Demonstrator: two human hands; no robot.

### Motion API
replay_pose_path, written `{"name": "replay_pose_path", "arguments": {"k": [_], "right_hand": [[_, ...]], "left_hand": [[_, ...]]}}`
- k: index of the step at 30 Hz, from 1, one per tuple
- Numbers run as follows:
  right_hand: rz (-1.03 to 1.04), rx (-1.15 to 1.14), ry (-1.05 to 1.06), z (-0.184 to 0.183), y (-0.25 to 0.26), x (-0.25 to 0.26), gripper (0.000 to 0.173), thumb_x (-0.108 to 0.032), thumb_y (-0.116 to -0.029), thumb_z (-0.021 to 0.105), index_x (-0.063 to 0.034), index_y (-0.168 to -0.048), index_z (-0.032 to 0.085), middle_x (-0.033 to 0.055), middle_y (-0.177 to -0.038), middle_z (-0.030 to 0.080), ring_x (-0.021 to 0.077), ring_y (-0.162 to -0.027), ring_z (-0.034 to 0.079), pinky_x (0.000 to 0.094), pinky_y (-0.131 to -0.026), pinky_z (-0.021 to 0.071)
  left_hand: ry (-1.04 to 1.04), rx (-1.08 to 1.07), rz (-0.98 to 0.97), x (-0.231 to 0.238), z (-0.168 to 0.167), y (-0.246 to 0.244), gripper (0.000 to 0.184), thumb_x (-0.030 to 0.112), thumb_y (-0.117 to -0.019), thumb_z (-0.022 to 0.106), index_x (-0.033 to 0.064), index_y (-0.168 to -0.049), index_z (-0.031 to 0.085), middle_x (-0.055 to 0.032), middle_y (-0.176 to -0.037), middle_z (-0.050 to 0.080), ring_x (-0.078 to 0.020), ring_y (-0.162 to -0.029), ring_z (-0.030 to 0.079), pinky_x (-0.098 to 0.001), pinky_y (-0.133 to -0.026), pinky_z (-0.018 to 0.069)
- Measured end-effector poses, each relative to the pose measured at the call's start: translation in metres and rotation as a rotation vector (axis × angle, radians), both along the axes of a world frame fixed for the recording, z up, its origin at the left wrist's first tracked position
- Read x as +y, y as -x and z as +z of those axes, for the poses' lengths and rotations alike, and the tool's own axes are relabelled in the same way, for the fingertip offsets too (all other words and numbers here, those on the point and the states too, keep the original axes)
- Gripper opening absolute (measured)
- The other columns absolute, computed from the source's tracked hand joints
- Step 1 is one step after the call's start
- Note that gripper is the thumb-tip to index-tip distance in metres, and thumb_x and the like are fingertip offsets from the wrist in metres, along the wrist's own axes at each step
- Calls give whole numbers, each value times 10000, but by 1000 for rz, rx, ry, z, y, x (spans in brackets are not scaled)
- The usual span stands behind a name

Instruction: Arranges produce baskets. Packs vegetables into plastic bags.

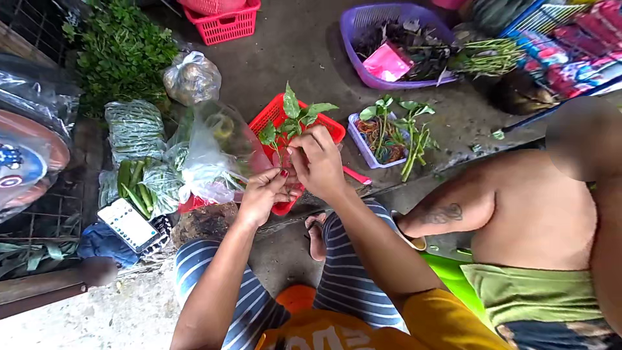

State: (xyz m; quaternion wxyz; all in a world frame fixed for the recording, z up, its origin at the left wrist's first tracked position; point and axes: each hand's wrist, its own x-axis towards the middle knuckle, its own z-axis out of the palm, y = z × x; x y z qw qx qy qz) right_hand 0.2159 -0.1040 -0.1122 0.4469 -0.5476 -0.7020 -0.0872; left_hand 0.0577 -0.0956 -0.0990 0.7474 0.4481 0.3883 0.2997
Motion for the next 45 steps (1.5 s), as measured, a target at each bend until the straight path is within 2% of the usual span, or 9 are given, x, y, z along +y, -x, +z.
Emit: {"name": "replay_pose_path", "arguments": {"k": [5,10,14,21,27,30,34,40,45], "right_hand": [[5,413,388,9,9,-9,126,-98,-982,567,8,-980,637,130,-985,568,180,-811,561,311,-686,489],[74,795,627,11,14,-5,127,-135,-1053,513,-49,-1007,595,58,-977,558,92,-793,554,262,-697,474],[109,509,543,9,10,-5,114,-109,-1033,569,-20,-1013,638,100,-1019,585,130,-835,577,279,-733,503],[88,171,351,-6,19,-3,98,-82,-998,611,3,-979,655,175,-1013,606,284,-913,633,402,-800,555],[66,4,258,-13,16,-2,140,-111,-997,615,13,-1035,670,223,-1062,645,390,-1023,648,503,-894,545],[75,-47,314,-11,9,-6,226,-161,-1025,588,26,-1101,691,260,-1153,651,427,-1104,636,562,-946,525],[130,-25,269,-8,-2,-4,232,-162,-1008,620,34,-1094,706,282,-1097,657,432,-1053,629,566,-918,508],[141,-64,266,-10,-6,0,260,-142,-1015,598,92,-1087,685,326,-1050,655,428,-976,652,506,-874,534],[97,-83,289,-6,5,-2,266,-119,-1004,582,126,-1055,673,352,-1003,654,455,-908,656,540,-827,528]], "left_hand": [[-56,83,36,-1,-6,-9,224,-16,-1065,436,-68,-1133,642,-78,-867,727,-115,-701,708,-286,-703,623],[-121,131,61,0,-13,-11,203,30,-1070,470,-60,-1124,644,-79,-862,701,-123,-709,700,-299,-701,621],[-209,101,223,3,-20,-5,231,84,-1069,506,1,-1270,583,-81,-981,662,-142,-788,691,-332,-723,615],[-316,69,313,4,-22,4,143,98,-1054,550,43,-1174,606,-14,-971,643,-60,-806,645,-245,-751,572],[-341,94,322,7,-28,4,88,103,-1037,584,67,-1095,638,22,-885,618,-16,-701,558,-179,-626,482],[-427,80,314,7,-35,3,143,49,-1014,581,2,-1129,652,-45,-977,667,-65,-808,628,-259,-740,558],[-489,124,257,8,-31,5,186,47,-1013,606,-45,-1167,655,-140,-1016,686,-154,-847,663,-339,-782,582],[-573,224,191,13,-25,8,177,59,-1022,597,-54,-1130,681,-164,-1000,716,-220,-911,692,-425,-862,567],[-666,443,92,11,-17,16,214,119,-1028,598,0,-1178,696,-180,-1100,713,-310,-1030,695,-526,-896,557]]}}
